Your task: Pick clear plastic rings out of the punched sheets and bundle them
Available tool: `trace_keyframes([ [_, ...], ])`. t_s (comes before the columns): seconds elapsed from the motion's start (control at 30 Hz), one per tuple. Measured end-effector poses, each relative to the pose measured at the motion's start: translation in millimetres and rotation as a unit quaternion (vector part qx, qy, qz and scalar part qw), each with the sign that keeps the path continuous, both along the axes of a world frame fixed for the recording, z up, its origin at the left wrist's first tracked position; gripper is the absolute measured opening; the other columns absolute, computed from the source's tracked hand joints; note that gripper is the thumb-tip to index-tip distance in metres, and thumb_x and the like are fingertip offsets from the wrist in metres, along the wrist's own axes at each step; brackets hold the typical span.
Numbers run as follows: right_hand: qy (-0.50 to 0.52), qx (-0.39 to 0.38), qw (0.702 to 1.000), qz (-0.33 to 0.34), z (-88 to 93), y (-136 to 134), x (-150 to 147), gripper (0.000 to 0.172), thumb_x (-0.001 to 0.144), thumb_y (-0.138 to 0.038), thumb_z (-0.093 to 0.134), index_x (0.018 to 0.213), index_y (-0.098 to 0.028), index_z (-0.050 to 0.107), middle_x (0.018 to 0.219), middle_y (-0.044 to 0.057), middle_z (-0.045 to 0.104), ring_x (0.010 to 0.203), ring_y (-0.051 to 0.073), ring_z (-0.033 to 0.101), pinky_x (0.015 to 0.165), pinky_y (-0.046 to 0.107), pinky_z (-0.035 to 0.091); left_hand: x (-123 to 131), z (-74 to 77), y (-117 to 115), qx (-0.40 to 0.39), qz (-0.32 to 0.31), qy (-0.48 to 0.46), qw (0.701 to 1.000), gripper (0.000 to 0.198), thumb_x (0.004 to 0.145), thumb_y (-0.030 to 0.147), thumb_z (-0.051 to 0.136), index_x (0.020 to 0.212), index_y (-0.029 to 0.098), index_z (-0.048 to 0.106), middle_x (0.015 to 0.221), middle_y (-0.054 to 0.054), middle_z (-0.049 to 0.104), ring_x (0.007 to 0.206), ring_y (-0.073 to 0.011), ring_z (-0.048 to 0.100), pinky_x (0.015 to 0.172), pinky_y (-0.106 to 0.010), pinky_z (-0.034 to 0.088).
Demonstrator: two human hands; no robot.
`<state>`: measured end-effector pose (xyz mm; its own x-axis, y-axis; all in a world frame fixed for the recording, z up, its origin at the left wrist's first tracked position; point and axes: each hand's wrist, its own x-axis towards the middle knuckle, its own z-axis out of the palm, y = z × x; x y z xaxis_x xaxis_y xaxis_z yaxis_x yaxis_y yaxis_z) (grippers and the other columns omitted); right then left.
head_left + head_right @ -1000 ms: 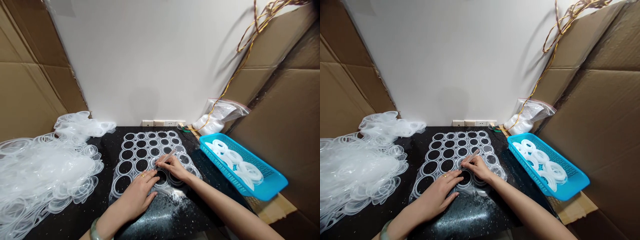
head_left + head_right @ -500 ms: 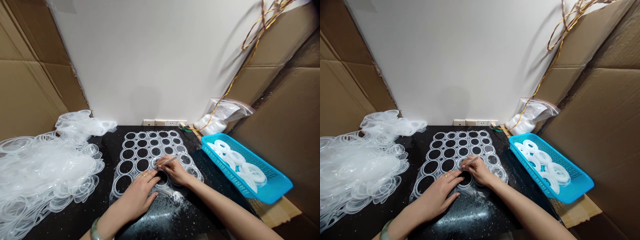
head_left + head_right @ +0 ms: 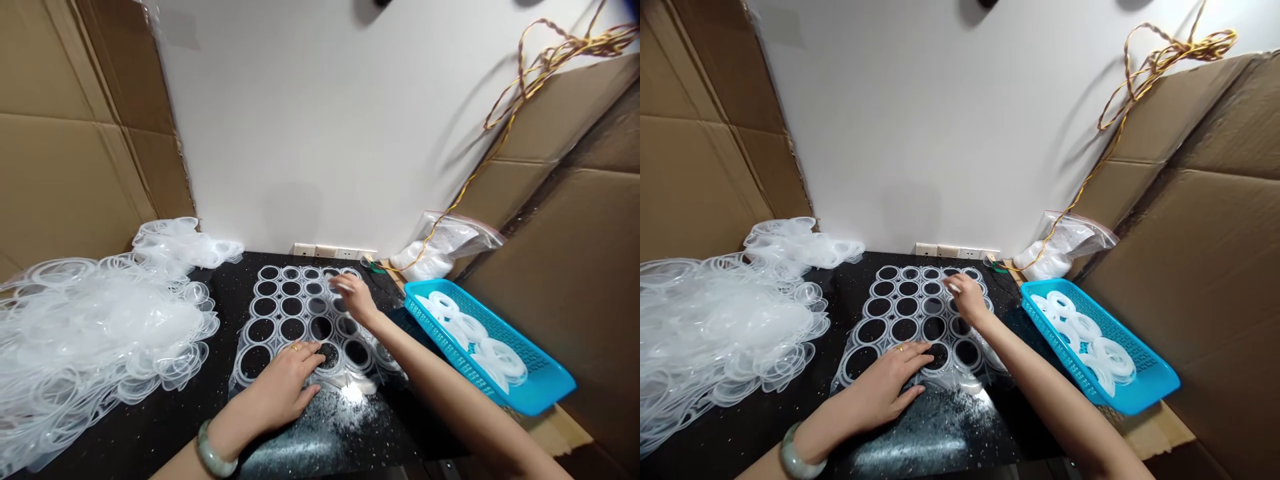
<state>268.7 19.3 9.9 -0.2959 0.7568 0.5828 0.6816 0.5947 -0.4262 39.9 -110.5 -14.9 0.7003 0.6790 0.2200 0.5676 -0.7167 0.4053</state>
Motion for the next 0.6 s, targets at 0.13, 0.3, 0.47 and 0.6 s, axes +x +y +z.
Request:
trace_keyframes([
  [0.13,0.113,-0.045,0.992,-0.006,0.3,17,-1,0.024,0.09,-0.033,0.056,0.086,-0.021,0.076,0.097,0.011,0.074,0.093,0.027,0.066,0.083,0.039,0.05,-1,1.9,1,-0.005,-0.009,0.003,1.0,0.051,0.084,0.025,0.065,0.133,0.021,0.052,0.144,-0.012,0.049,0.132,-0.0299,0.045,0.111,-0.053,0.036],
  [0.3,0.197,-0.216,0.953,0.077,-34.8,4,-12,0.032,0.084,-0.044,0.061,0.087,-0.016,0.076,0.093,0.011,0.075,0.087,0.028,0.069,0.081,0.041,0.052,-1,9.6,22,0.002,-0.002,-0.022,1.0,0.039,0.088,0.025,0.062,0.127,0.022,0.057,0.133,-0.01,0.058,0.123,-0.0256,0.053,0.105,-0.045,0.044],
  [0.47,0.303,-0.283,0.903,0.112,-47.9,-6,-14,0.041,0.075,-0.053,0.071,0.085,-0.014,0.076,0.092,0.012,0.075,0.089,0.026,0.069,0.085,0.041,0.051,7,6.0,52,0.038,0.014,-0.009,0.999,0.034,0.094,0.028,0.055,0.127,0.019,0.057,0.136,-0.012,0.055,0.129,-0.0268,0.048,0.108,-0.047,0.04],
  [0.6,0.34,-0.298,0.881,0.142,-46.4,-6,-13,0.041,0.072,-0.054,0.074,0.083,-0.014,0.076,0.091,0.011,0.074,0.09,0.024,0.068,0.088,0.039,0.05,12,-2.3,60,0.05,0.021,0.012,0.998,0.036,0.094,0.026,0.055,0.129,0.018,0.055,0.137,-0.013,0.054,0.129,-0.028,0.049,0.108,-0.049,0.041],
])
